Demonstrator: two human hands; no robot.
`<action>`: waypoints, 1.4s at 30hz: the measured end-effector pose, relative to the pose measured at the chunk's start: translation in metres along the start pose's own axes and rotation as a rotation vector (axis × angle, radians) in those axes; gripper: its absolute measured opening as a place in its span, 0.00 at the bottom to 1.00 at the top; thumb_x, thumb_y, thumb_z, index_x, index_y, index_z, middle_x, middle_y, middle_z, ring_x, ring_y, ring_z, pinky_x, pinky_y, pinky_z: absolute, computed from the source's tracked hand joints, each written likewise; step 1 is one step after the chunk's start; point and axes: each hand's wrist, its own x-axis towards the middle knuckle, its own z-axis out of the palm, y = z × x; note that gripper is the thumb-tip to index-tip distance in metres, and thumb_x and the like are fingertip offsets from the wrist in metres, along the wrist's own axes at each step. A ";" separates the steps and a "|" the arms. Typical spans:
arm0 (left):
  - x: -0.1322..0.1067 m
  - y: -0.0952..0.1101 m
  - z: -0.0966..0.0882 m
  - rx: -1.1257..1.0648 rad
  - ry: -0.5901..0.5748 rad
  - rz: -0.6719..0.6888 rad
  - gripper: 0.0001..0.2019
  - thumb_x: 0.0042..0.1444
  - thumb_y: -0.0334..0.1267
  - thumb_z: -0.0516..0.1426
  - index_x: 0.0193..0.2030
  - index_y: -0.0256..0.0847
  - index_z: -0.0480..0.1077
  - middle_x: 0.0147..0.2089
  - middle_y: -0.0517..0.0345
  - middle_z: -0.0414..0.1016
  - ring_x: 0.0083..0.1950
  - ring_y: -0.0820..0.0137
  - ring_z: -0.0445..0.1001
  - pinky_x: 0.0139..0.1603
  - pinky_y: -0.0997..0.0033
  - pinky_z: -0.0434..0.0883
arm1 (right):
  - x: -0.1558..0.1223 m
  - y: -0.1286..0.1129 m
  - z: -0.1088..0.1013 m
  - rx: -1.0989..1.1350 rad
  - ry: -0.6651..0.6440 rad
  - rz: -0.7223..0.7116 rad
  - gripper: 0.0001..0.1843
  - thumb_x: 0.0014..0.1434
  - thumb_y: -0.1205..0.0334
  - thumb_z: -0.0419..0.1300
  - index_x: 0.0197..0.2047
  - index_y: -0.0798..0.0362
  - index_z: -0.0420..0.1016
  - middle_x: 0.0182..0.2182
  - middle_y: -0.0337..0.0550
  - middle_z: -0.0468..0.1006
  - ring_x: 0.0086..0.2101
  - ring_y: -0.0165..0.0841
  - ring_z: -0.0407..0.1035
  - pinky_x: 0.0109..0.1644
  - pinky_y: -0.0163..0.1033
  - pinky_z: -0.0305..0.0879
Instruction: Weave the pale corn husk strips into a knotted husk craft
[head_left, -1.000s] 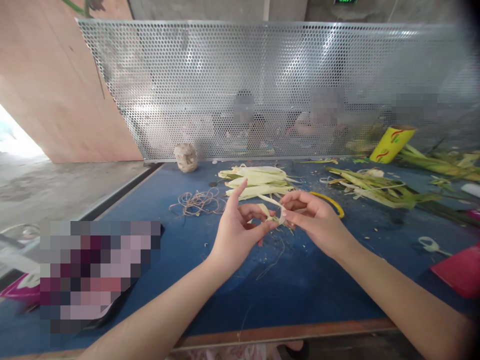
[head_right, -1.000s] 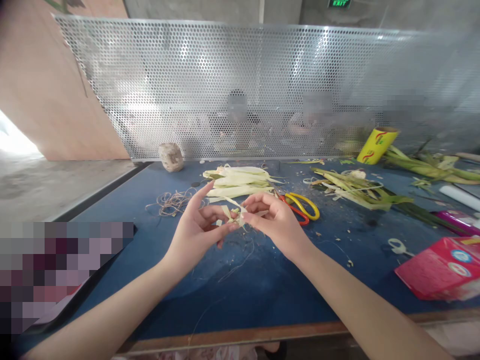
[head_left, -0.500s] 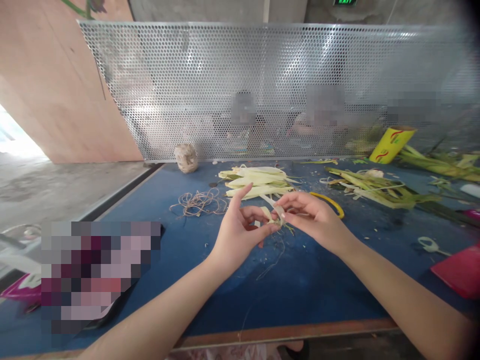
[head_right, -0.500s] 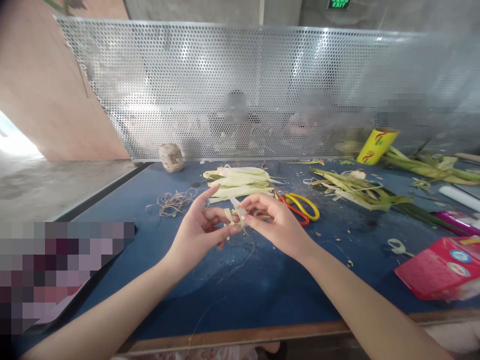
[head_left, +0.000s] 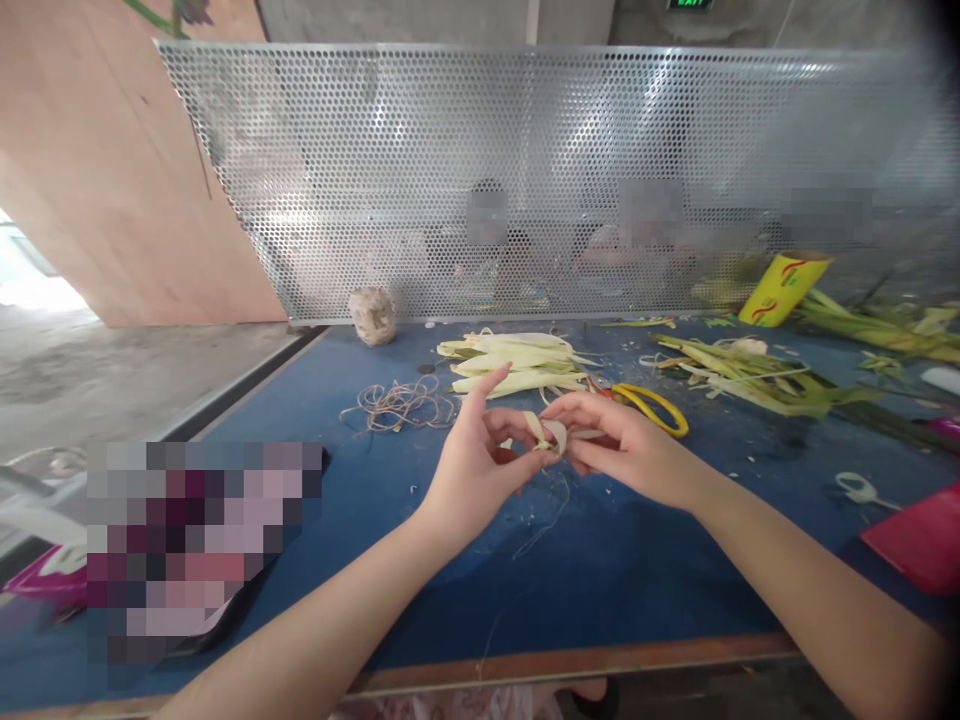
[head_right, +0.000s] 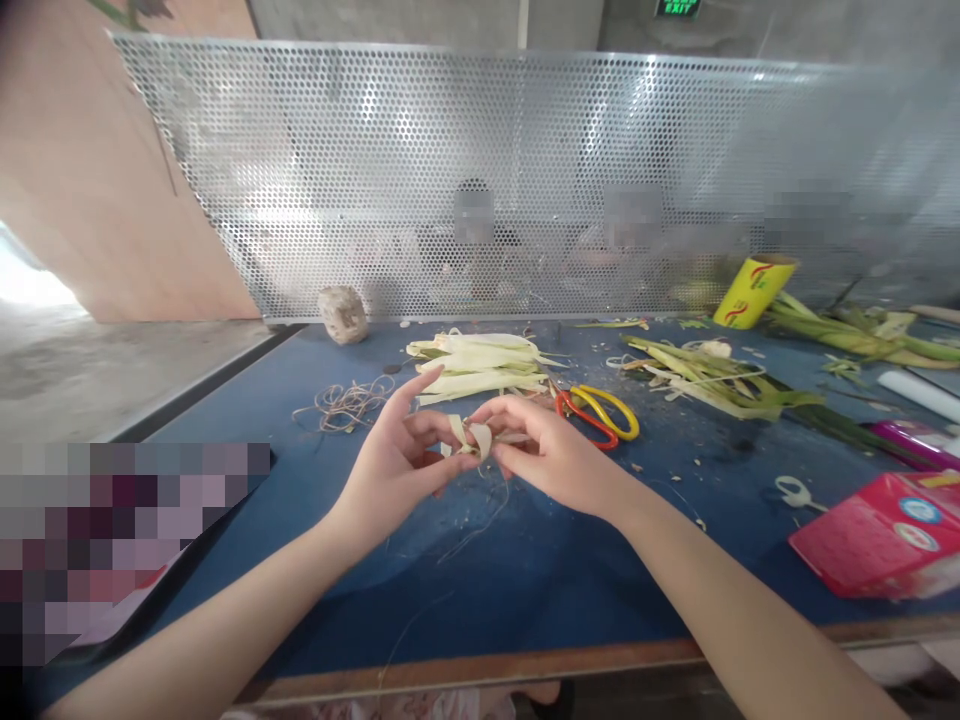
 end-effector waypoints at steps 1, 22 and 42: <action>0.000 -0.001 0.000 0.015 -0.010 0.003 0.38 0.44 0.25 0.60 0.60 0.43 0.45 0.31 0.62 0.69 0.31 0.74 0.68 0.21 0.81 0.64 | 0.000 0.000 0.000 -0.011 -0.031 0.024 0.15 0.56 0.73 0.51 0.46 0.50 0.61 0.33 0.38 0.73 0.26 0.25 0.67 0.30 0.33 0.67; 0.000 -0.002 0.001 -0.010 -0.077 -0.142 0.37 0.41 0.28 0.62 0.57 0.40 0.49 0.31 0.62 0.67 0.28 0.75 0.67 0.18 0.80 0.63 | 0.000 -0.004 -0.011 -0.050 -0.110 0.059 0.18 0.54 0.67 0.56 0.49 0.54 0.65 0.33 0.42 0.76 0.33 0.29 0.70 0.34 0.33 0.63; 0.001 -0.004 0.001 0.076 -0.040 -0.183 0.33 0.42 0.30 0.62 0.55 0.36 0.52 0.28 0.64 0.66 0.26 0.78 0.66 0.20 0.80 0.64 | -0.001 -0.004 -0.004 -0.072 -0.051 0.054 0.12 0.56 0.66 0.55 0.45 0.53 0.66 0.28 0.36 0.68 0.29 0.25 0.64 0.34 0.32 0.60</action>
